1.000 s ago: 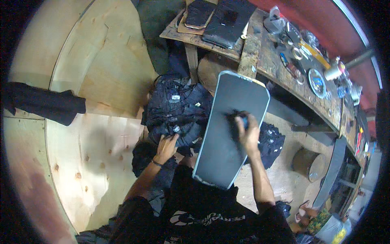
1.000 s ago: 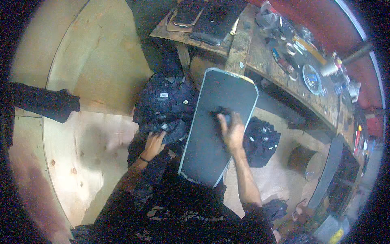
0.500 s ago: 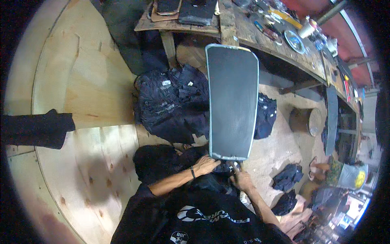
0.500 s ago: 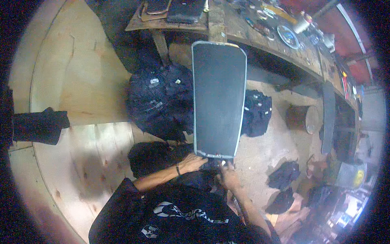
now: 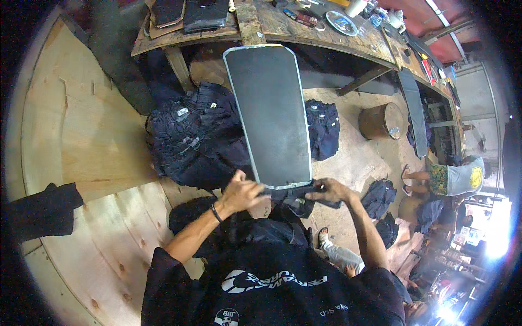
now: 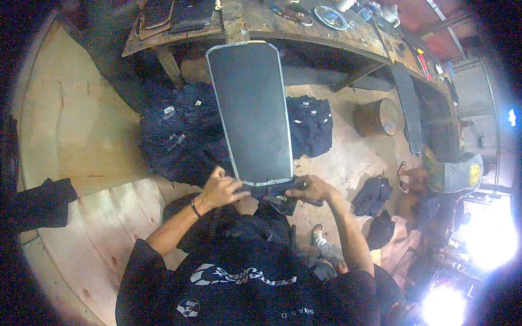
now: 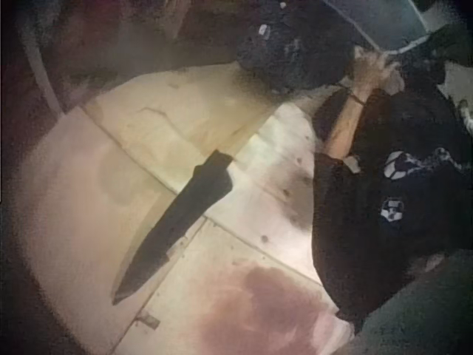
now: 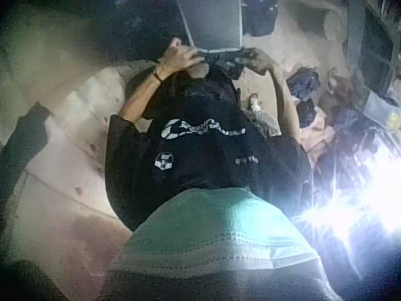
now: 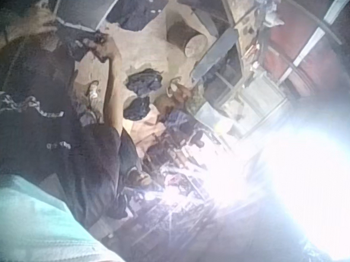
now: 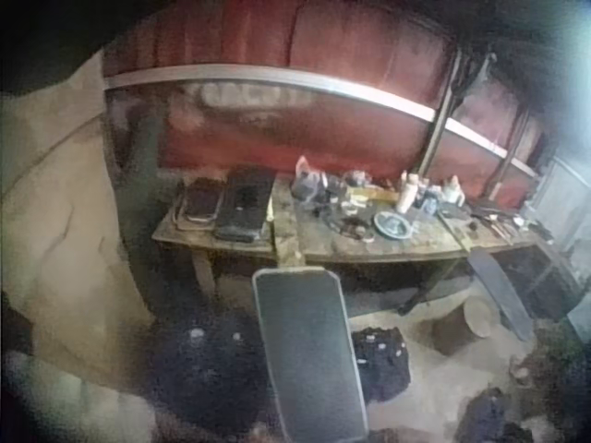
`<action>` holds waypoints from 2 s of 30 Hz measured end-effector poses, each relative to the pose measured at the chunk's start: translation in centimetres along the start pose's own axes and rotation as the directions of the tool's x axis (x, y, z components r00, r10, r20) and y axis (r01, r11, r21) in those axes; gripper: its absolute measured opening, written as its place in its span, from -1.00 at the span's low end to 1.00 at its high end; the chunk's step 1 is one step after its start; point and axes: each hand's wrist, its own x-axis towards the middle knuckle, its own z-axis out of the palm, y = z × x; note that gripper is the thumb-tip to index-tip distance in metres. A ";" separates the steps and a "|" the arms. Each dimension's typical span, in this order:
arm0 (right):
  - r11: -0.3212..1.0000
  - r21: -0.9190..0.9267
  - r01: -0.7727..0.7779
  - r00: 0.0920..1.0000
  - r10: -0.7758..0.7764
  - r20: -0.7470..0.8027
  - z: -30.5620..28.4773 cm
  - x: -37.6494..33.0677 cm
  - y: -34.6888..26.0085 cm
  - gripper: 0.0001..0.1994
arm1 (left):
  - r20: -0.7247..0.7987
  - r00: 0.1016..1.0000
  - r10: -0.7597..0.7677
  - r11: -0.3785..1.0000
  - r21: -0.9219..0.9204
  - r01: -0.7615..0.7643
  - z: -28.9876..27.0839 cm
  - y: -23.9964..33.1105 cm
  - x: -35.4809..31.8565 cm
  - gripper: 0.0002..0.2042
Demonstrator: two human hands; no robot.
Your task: The person irons multiple pairs of dark-colored shorts on a small ironing board. They repeatedly place each pair on the board, smooth the fabric, and use a handheld iron to press the garment before moving to the next item.
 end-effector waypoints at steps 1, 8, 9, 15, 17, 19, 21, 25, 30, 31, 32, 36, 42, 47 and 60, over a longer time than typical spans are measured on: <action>0.999 0.033 0.005 0.997 -0.007 0.072 -1.6 0.2 -0.7 -0.54 | -0.070 0.997 0.010 0.998 0.062 -0.005 -0.7 -0.9 1.0 -0.60; 0.900 -0.220 0.376 0.626 -0.422 -0.656 -13.9 9.6 -7.9 -0.61 | -0.367 0.853 -0.371 0.824 0.292 0.485 -6.1 -9.6 17.0 -0.56; 0.878 -0.312 0.363 0.504 -0.466 -0.727 -14.7 11.0 -8.4 -0.57 | -0.481 0.802 -0.355 0.793 0.299 0.531 -6.3 -9.4 18.9 -0.60; 0.967 -0.178 0.185 0.835 -0.250 -0.491 -13.9 9.4 -8.6 -0.29 | 0.148 0.832 -0.535 0.842 0.165 0.513 -2.1 -0.6 18.6 -0.11; 0.972 -0.181 0.151 0.970 -0.181 -0.160 -12.9 9.2 -7.5 -0.19 | 0.111 0.820 -0.561 0.816 0.238 0.526 -0.2 -1.8 19.4 -0.04; 0.975 -0.124 0.185 0.894 -0.220 -0.390 -12.8 11.0 -7.2 -0.28 | -0.014 0.853 -0.522 0.806 0.318 0.498 0.7 -6.4 22.2 -0.04; 0.953 -0.140 0.268 0.791 -0.300 -0.534 -14.8 12.6 -8.4 -0.33 | -0.150 0.885 -0.441 0.801 0.379 0.464 1.0 -12.0 25.4 0.01; 0.879 -0.366 0.307 0.635 -0.475 -0.609 -16.8 9.8 -9.6 -0.41 | -0.119 0.857 -0.501 0.761 0.411 0.502 1.0 -17.9 29.1 0.03; 0.758 -0.391 0.523 0.852 -0.447 0.272 -10.7 2.2 -2.8 -0.43 | -0.170 0.861 -0.479 0.777 0.375 0.506 0.7 -16.8 28.8 -0.02; 0.843 -0.409 0.350 0.901 -0.183 0.393 -10.9 1.4 -2.3 -0.43 | -0.242 0.874 -0.421 0.793 0.369 0.484 0.8 -16.5 28.6 -0.03; 0.827 -0.485 0.285 0.958 -0.234 0.166 -10.9 1.0 -1.9 -0.43 | -0.376 0.863 -0.336 0.813 0.348 0.468 0.9 -16.2 28.6 -0.17; 0.898 -0.211 0.387 0.748 -0.439 -0.498 -10.5 1.7 -4.1 -0.41 | -0.397 0.853 -0.339 0.819 0.321 0.475 1.2 -16.5 28.5 -0.43; 0.669 -0.191 0.719 0.576 -0.726 -0.376 -7.3 5.1 -11.0 -0.41 | -0.385 0.821 -0.421 0.894 -0.024 0.447 -7.2 -15.2 22.8 -0.59; 0.769 -0.509 0.387 0.447 -0.639 -0.626 -7.2 8.2 -14.5 -0.41 | -0.394 0.764 -0.510 0.852 -0.110 0.512 -27.1 -10.2 14.2 -0.74; -0.510 0.346 0.787 -0.509 -0.855 -0.103 3.5 -16.7 -38.9 -0.76 | -0.284 0.731 -0.621 0.767 -0.028 0.641 -33.2 -13.5 5.9 -0.78</action>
